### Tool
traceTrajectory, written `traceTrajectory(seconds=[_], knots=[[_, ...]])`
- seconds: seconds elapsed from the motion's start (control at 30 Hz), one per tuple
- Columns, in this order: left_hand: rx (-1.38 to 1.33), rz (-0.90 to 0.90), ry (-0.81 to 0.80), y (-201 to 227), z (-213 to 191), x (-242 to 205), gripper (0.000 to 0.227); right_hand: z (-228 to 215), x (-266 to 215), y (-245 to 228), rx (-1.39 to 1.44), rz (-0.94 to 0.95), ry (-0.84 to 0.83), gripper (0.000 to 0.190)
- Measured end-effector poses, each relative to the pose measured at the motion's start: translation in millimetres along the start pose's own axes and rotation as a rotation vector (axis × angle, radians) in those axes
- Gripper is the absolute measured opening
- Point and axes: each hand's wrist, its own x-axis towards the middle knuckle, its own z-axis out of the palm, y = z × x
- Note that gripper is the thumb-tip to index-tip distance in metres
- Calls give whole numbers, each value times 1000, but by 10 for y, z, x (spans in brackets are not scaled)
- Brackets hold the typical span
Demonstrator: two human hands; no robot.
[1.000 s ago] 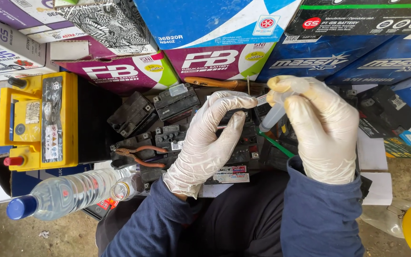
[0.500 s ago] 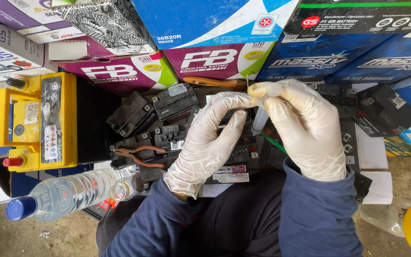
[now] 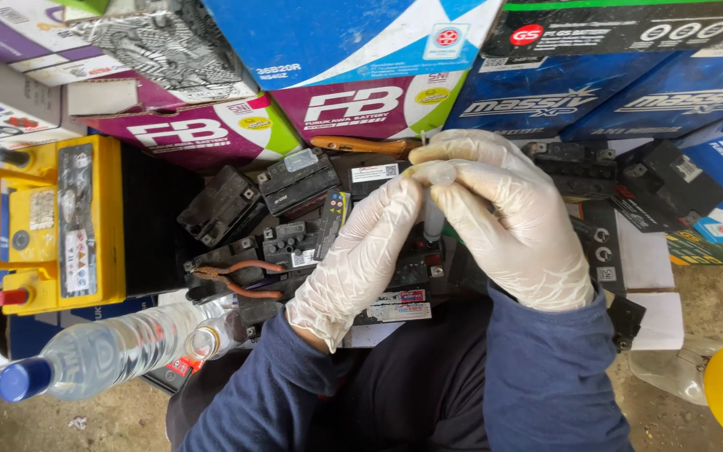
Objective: Filling lead-acid battery cells with liquid using a syringe
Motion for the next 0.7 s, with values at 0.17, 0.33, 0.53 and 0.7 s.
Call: traceTrajectory(seconds=[0.17,0.33,0.53,0.7], knots=[[-27,-150,131,62,92,52,46,13,-40,-10,101,73,21,21],[-386,-165,58,-77,114,132,51,10,-24,47,38,19,35,23],[-244,0,-146,-94,164,176,27,19,-48,94,-3,12,62,23],[-129,-30,-123,-130,136,182,35,89,-63,100,4,9,149,21]])
